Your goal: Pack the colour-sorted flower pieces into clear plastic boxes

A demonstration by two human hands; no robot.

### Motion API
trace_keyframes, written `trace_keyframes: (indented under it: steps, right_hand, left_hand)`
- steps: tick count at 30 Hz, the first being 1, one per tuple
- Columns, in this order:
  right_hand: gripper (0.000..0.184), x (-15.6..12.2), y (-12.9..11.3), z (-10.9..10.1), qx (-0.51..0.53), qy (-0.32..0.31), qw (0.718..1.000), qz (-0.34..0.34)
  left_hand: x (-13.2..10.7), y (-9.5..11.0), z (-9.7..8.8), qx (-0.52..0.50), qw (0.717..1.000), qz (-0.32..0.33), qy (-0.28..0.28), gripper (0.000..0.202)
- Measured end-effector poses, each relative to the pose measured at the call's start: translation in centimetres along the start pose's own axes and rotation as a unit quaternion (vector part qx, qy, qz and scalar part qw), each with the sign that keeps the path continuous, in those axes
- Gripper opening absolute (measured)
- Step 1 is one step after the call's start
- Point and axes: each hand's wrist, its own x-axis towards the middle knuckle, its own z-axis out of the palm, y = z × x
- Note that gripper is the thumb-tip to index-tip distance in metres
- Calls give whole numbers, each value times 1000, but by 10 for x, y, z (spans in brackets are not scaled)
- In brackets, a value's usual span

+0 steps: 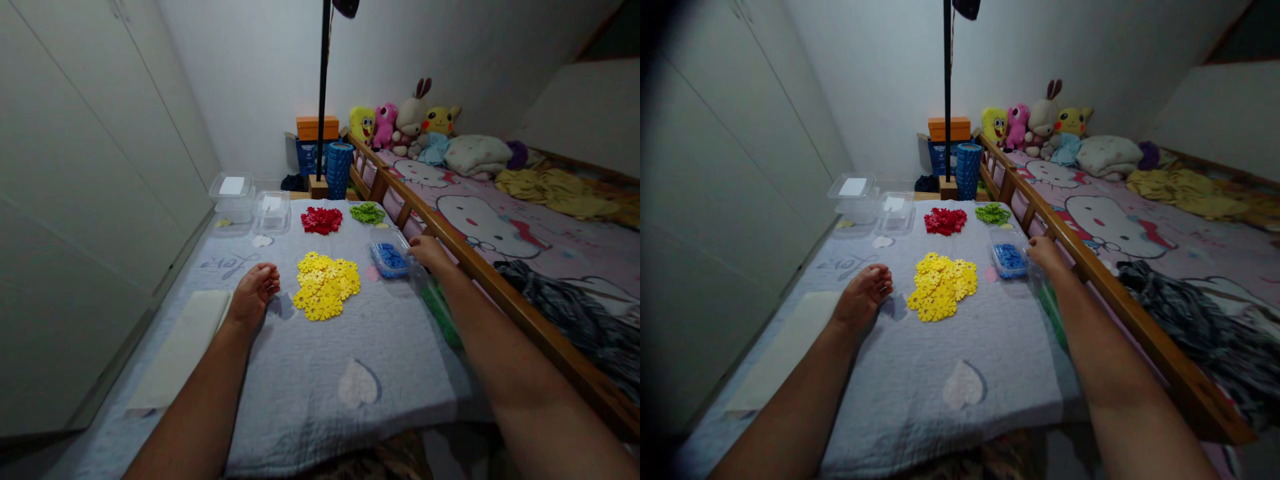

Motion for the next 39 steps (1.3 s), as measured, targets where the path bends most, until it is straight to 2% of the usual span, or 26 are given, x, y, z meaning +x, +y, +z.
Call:
trace_keyframes:
  steps: [4, 6, 8, 11, 14, 18, 30, 39]
  right_hand:
    - [4, -9, -31, -8, -175, -27, 984, -34]
    - [16, -22, -56, -8, -229, -41, 969, -83]
    - [27, -38, -82, -4, -269, -87, 953, -111]
    - [33, -60, -108, 4, -312, -135, 935, -102]
    - [30, -68, -117, 8, -331, -162, 927, -71]
    - [27, -61, -109, 5, -343, -172, 922, -50]
    - [14, -29, -53, -17, -307, -153, 938, -52]
    - [10, -31, -40, -29, -285, -137, 948, -41]
  left_hand:
    - [2, -2, -1, 14, 1000, 9, -4, 32]
    - [2, -3, -1, 12, 1000, 10, -5, 33]
    - [2, -3, -2, 10, 1000, 9, -7, 33]
    - [1, -3, -2, 8, 1000, 5, -11, 33]
    - [1, -3, -2, 10, 1000, 6, -15, 33]
    - [1, -3, -2, 14, 1000, 10, -17, 32]
    - [2, -6, -2, 26, 999, 13, -21, 33]
    - [0, -6, 1, 18, 1000, -4, -17, 32]
